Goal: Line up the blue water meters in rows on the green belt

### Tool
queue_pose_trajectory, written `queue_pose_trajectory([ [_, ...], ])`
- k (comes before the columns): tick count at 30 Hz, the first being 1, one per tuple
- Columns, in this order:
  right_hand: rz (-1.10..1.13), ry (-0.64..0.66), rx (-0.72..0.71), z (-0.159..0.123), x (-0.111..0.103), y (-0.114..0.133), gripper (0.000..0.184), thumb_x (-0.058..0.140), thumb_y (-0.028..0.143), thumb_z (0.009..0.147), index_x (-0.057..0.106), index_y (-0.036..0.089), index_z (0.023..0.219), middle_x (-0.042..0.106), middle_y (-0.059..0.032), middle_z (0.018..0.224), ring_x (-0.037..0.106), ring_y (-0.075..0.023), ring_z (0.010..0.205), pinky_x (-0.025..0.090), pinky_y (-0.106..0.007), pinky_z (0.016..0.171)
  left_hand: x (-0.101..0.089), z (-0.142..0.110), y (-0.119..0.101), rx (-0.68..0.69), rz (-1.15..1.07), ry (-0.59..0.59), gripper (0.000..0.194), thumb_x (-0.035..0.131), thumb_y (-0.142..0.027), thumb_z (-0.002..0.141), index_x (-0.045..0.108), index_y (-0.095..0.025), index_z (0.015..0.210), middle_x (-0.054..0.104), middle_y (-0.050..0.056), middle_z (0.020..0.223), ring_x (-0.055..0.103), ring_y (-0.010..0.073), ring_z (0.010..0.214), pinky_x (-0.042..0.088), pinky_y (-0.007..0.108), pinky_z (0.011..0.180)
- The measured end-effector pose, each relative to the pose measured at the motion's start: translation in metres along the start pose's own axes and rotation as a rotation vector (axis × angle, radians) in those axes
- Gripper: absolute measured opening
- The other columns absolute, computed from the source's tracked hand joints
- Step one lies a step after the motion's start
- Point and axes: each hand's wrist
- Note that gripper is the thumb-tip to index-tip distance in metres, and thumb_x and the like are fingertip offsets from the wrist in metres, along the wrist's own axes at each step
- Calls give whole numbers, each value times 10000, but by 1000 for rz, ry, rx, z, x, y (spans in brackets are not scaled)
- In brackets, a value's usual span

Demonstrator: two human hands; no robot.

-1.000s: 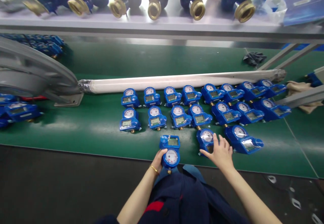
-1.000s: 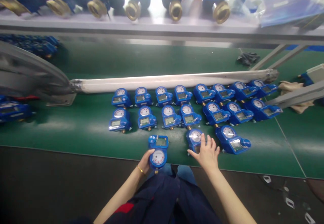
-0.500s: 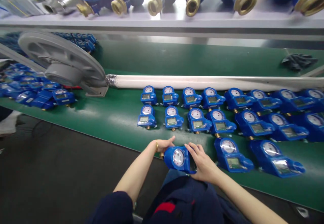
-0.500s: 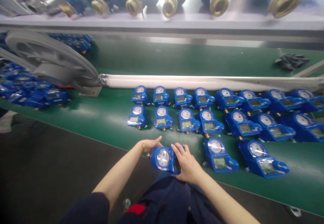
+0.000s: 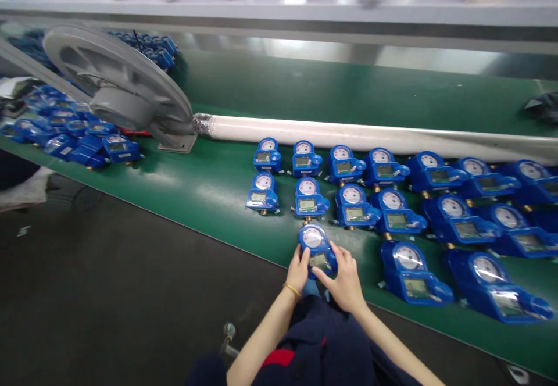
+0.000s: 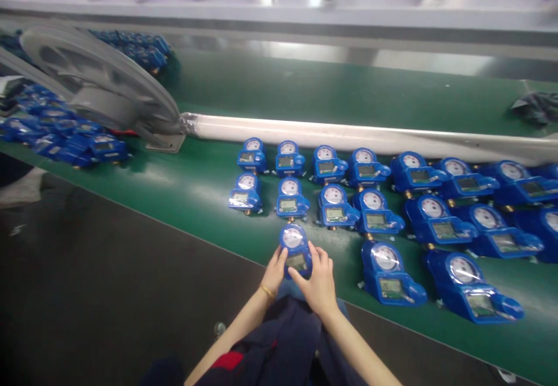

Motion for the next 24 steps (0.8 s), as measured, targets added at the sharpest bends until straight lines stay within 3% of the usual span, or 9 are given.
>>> queue_pose_trajectory([
  [3, 243, 33, 20, 2, 0, -9, 567, 491, 555, 872, 463, 196, 1310, 550, -119, 1271, 508, -286, 1166, 380, -507, 1036, -9, 9, -2, 28, 7, -9, 637, 445, -580, 889, 519, -124, 1329, 470, 137, 1455, 379, 248, 1384, 238, 370, 1178],
  [7, 446, 107, 116, 0, 3, -12, 555, 506, 568, 861, 476, 204, 1278, 570, -100, 1254, 560, -260, 1110, 431, -440, 1005, -16, 10, -5, 54, 24, -16, 638, 453, -573, 888, 537, -117, 1327, 482, 132, 1446, 387, 234, 1382, 234, 338, 1181],
  [15, 451, 117, 166, -5, 5, -10, 609, 502, 595, 845, 464, 200, 1307, 561, -101, 1277, 552, -270, 1135, 403, -455, 1035, -18, 10, -7, 54, 44, -18, 654, 486, -613, 861, 569, -137, 1301, 525, 131, 1408, 431, 284, 1347, 285, 404, 1160],
  [24, 464, 147, 137, 1, 1, -20, 653, 473, 596, 866, 413, 187, 1371, 495, -129, 1385, 467, -276, 1272, 361, -466, 1094, -18, 9, -15, 20, 51, -39, 583, 419, -586, 896, 600, -151, 1240, 602, 132, 1316, 520, 260, 1253, 345, 368, 1111],
])
Point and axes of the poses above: each hand's wrist, its own z-axis towards the middle knuckle, its own x-axis out of the palm, y = z × x
